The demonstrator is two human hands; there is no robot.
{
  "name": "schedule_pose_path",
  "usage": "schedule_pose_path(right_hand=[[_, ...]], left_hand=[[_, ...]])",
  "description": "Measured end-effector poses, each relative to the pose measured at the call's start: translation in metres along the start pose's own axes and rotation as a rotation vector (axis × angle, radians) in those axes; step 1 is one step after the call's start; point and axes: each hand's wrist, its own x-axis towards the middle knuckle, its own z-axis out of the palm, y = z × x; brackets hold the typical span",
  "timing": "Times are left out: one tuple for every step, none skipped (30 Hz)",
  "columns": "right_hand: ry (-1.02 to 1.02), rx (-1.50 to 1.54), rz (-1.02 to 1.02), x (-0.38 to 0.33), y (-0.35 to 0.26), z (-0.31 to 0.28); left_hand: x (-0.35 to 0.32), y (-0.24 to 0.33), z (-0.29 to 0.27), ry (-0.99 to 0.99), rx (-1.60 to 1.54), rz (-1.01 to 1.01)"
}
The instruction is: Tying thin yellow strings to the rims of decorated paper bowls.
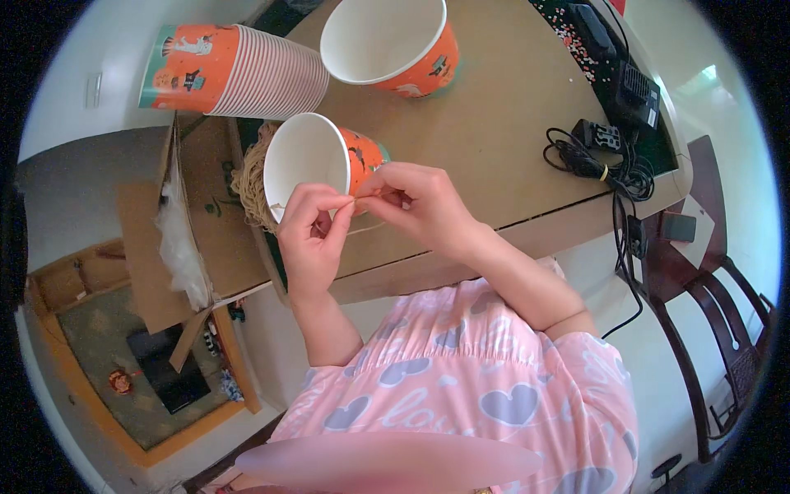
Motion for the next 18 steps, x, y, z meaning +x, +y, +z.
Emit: schedule_pose_path(right_hand=[[0.005, 0.002, 0.002, 0.0, 0.003, 0.001], [0.007, 0.028, 0.014, -0.001, 0.006, 0.002], [0.004, 0.056, 0.025, -0.001, 0.007, 0.003], [0.004, 0.059, 0.024, -0.001, 0.007, 0.002], [-0.02, 0.052, 0.029, -0.001, 0.006, 0.002], [-0.041, 0.041, 0.036, -0.002, 0.007, 0.001], [-0.039, 0.04, 0.036, -0.002, 0.006, 0.0], [-0.049, 0.09, 0.092, -0.002, 0.005, -0.001], [-0.061, 0.142, 0.146, -0.002, 0.004, -0.001], [-0.061, 0.142, 0.145, -0.001, 0.002, -0.003], [-0.091, 0.173, 0.198, 0.0, 0.0, -0.004], [-0.122, 0.204, 0.25, 0.0, 0.0, -0.005], [-0.123, 0.204, 0.249, 0.0, 0.001, -0.005], [-0.144, 0.245, 0.264, 0.001, 0.003, -0.005], [-0.158, 0.285, 0.281, 0.0, 0.004, -0.006], [-0.155, 0.283, 0.281, 0.0, 0.006, -0.006], [-0.153, 0.303, 0.27, -0.001, 0.007, -0.007], [-0.155, 0.326, 0.259, -0.001, 0.008, -0.006]], left_hand=[[0.0, -0.001, 0.001, 0.008, 0.01, -0.005], [0.0, -0.002, 0.001, 0.003, 0.011, -0.004], [0.0, -0.002, 0.0, 0.004, 0.023, -0.011], [0.0, -0.002, -0.001, 0.006, 0.034, -0.019], [0.0, 0.001, -0.002, 0.006, 0.037, -0.018], [0.001, 0.004, -0.004, 0.007, 0.03, -0.07], [0.001, 0.006, -0.004, 0.009, 0.022, -0.121], [0.001, 0.005, -0.004, 0.008, 0.021, -0.12], [0.001, 0.005, -0.004, -0.001, 0.034, -0.073], [0.0, 0.005, -0.005, -0.01, 0.048, -0.027], [-0.001, 0.0, -0.004, -0.009, 0.048, -0.026], [-0.003, -0.007, -0.002, 0.018, 0.006, 0.07], [-0.004, -0.011, -0.001, 0.045, -0.036, 0.166], [-0.004, -0.01, -0.002, 0.047, -0.036, 0.166], [-0.004, -0.008, -0.001, 0.044, -0.028, 0.148], [-0.004, -0.006, -0.001, 0.042, -0.02, 0.13], [-0.003, -0.004, 0.0, 0.04, -0.023, 0.132], [-0.003, -0.003, 0.0, 0.041, -0.005, 0.09]])
